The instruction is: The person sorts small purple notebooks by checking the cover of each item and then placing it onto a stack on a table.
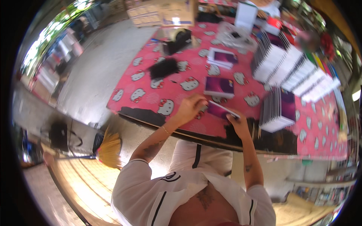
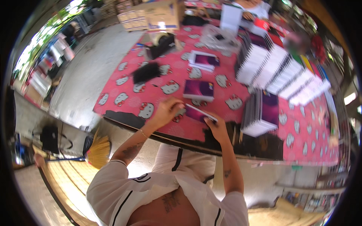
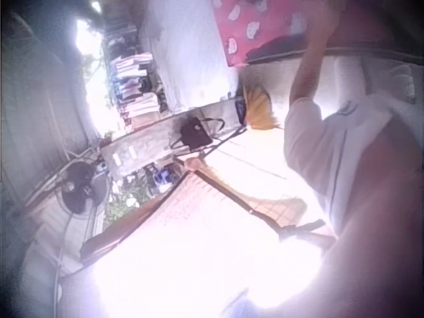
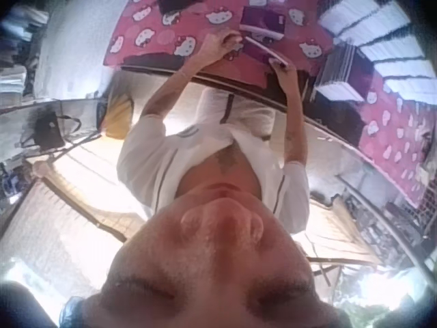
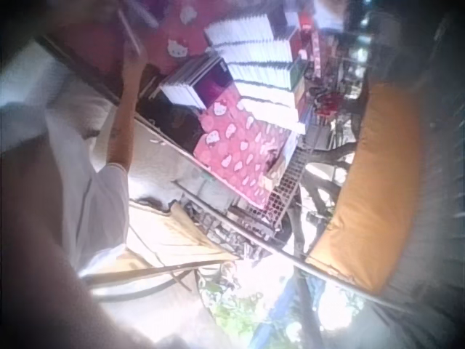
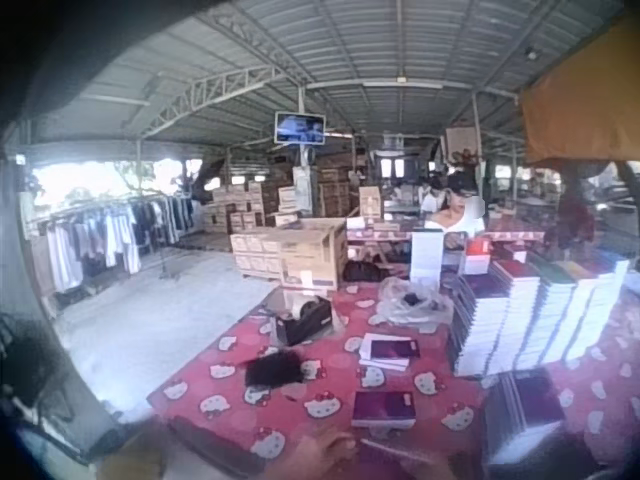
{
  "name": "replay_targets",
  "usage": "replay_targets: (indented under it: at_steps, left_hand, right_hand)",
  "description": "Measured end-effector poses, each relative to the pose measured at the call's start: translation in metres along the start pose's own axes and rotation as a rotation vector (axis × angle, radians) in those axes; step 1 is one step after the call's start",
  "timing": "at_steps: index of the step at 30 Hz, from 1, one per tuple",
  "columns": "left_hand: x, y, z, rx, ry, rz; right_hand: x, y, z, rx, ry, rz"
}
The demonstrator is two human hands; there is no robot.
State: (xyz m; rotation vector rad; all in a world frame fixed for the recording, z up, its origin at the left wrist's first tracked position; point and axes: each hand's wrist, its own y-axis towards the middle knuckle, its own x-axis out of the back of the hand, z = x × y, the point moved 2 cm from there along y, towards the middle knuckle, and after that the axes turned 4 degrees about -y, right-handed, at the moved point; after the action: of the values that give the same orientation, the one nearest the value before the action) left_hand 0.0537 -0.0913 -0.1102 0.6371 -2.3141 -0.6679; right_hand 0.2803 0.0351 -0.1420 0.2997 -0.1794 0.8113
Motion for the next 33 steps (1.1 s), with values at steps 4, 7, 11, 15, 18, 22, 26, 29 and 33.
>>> replay_targets:
  at_steps: [4,7,11,15,18,22,26,29,33]
  left_hand:
    - [-0.007,0.01,-0.013,-0.075,0.032,0.093]
    - [-0.004,0.001,0.0,-0.101,0.15,0.277]
    - [0.0,0.003,-0.025,-0.053,0.069,0.375]
    - [-0.01,0.0,-0.041,-0.168,0.446,0.289]
    - [-0.032,-0.022,-0.058,-0.202,0.639,0.179]
    - [-0.04,-0.031,-0.056,-0.171,0.65,0.175]
    - [-0.033,-0.001,-0.067,-0.194,0.695,0.179]
    - [-0.045,-0.057,-0.065,-0.227,0.56,0.277]
    - [-0.029,0.013,-0.077,-0.195,0.773,0.099]
  right_hand:
    - [0.011,-0.008,-0.007,0.007,-0.017,-0.032]
    - [0.007,-0.01,-0.001,0.012,0.02,0.008]
    - [0.006,-0.02,0.004,-0.026,-0.006,0.015]
    - [-0.003,-0.031,0.013,-0.047,0.148,-0.063]
    - [-0.016,-0.041,0.018,-0.091,0.264,-0.186]
    - [-0.02,-0.04,0.026,-0.1,0.271,-0.247]
    - [-0.022,-0.043,0.024,-0.093,0.313,-0.202]
    - [-0.02,-0.049,0.035,-0.09,0.361,-0.261]
    - [-0.029,-0.049,0.023,-0.103,0.396,-0.235]
